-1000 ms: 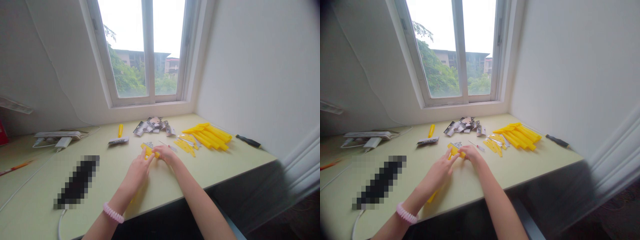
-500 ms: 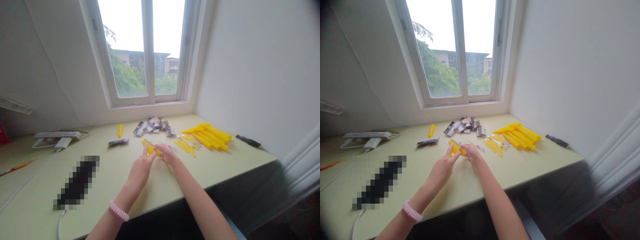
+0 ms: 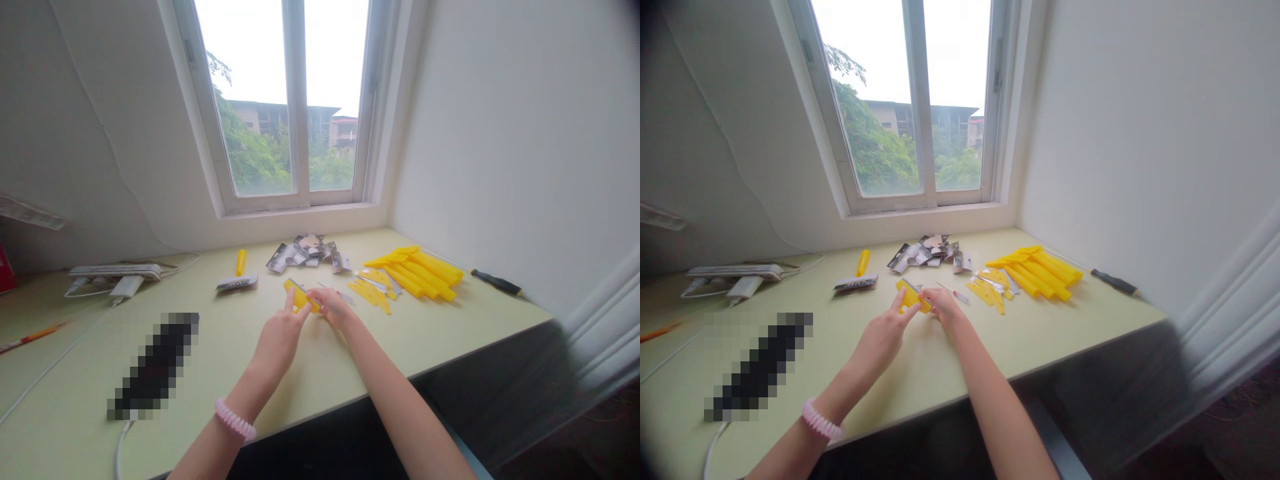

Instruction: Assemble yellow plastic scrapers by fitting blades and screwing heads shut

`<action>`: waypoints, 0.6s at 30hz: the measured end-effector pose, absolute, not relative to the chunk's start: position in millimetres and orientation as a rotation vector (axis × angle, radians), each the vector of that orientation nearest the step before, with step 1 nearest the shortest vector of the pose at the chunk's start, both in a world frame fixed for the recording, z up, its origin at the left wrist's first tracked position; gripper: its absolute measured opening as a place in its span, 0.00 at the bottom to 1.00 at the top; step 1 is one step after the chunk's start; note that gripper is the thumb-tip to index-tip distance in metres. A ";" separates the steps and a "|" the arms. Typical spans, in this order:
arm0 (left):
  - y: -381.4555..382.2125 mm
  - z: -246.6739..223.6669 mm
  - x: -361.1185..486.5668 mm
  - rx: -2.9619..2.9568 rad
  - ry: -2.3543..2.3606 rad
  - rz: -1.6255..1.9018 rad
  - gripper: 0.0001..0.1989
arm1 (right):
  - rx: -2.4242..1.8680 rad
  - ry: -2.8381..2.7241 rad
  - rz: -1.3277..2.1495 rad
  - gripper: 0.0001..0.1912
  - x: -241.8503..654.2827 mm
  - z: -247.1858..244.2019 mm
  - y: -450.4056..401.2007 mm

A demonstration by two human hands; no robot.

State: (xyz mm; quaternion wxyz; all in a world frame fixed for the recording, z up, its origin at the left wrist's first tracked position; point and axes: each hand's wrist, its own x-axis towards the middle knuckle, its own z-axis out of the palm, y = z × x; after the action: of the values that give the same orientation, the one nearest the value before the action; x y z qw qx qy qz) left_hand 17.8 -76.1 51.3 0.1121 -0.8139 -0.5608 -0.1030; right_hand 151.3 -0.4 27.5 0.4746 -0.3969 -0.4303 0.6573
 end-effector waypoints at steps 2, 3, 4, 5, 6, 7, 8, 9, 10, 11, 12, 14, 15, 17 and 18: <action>-71.7 49.3 13.6 -2.381 -1.675 -0.343 0.26 | -0.909 -1.081 1.635 0.08 153.7 26.4 2.1; -69.3 48.0 10.6 -2.381 -1.697 -0.360 0.26 | -0.891 -1.091 1.644 0.10 155.2 25.8 3.7; -67.0 46.7 6.9 -2.376 -1.724 -0.383 0.26 | -0.884 -1.096 1.641 0.12 156.6 24.9 5.6; -64.9 45.7 2.7 -2.358 -1.774 -0.417 0.26 | -0.893 -1.098 1.617 0.15 157.6 23.8 7.6; -62.9 45.0 -1.8 -2.341 -1.834 -0.469 0.26 | -0.916 -1.101 1.571 0.16 157.9 22.3 9.6; -61.0 44.8 -6.5 -2.316 -1.889 -0.556 0.26 | -0.954 -1.119 1.507 0.16 157.3 20.4 11.6; -59.1 45.1 -11.0 -2.290 -1.933 -0.677 0.26 | -1.008 -1.156 1.428 0.15 155.9 18.0 13.3; -57.0 46.0 -15.2 -2.276 -1.954 -0.827 0.25 | -1.075 -1.213 1.333 0.13 153.5 15.2 14.8; -54.6 47.5 -18.9 -2.265 -1.955 -1.007 0.24 | -1.140 -1.295 1.221 0.12 150.5 12.0 16.0; -51.8 49.3 -21.8 -2.267 -1.939 -1.201 0.24 | -1.190 -1.396 1.096 0.10 147.2 8.7 16.8; -48.7 51.4 -23.9 -2.271 -1.932 -1.410 0.23 | -1.224 -1.503 0.965 0.10 143.8 5.2 17.4; -41.6 55.8 -25.4 -2.261 -1.994 -1.862 0.23 | -1.264 -1.677 0.717 0.10 138.2 -0.9 18.5; -38.0 57.7 -24.9 -2.246 -2.023 -2.122 0.24 | -1.281 -1.731 0.621 0.10 136.3 -3.3 19.2; -31.9 59.8 -22.1 -2.192 -1.963 -2.671 0.26 | -1.333 -1.780 0.507 0.11 134.3 -5.9 21.0; -29.6 59.7 -20.1 -2.126 -1.904 -2.926 0.28 | -1.364 -1.790 0.476 0.11 133.8 -6.2 22.1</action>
State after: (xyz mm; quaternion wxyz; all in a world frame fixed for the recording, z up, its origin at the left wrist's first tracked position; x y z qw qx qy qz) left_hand -20.1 -29.6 59.7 -0.4553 -0.4631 -0.4148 -0.6373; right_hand 133.8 22.1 -6.2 0.4084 -0.5411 -0.7104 0.1891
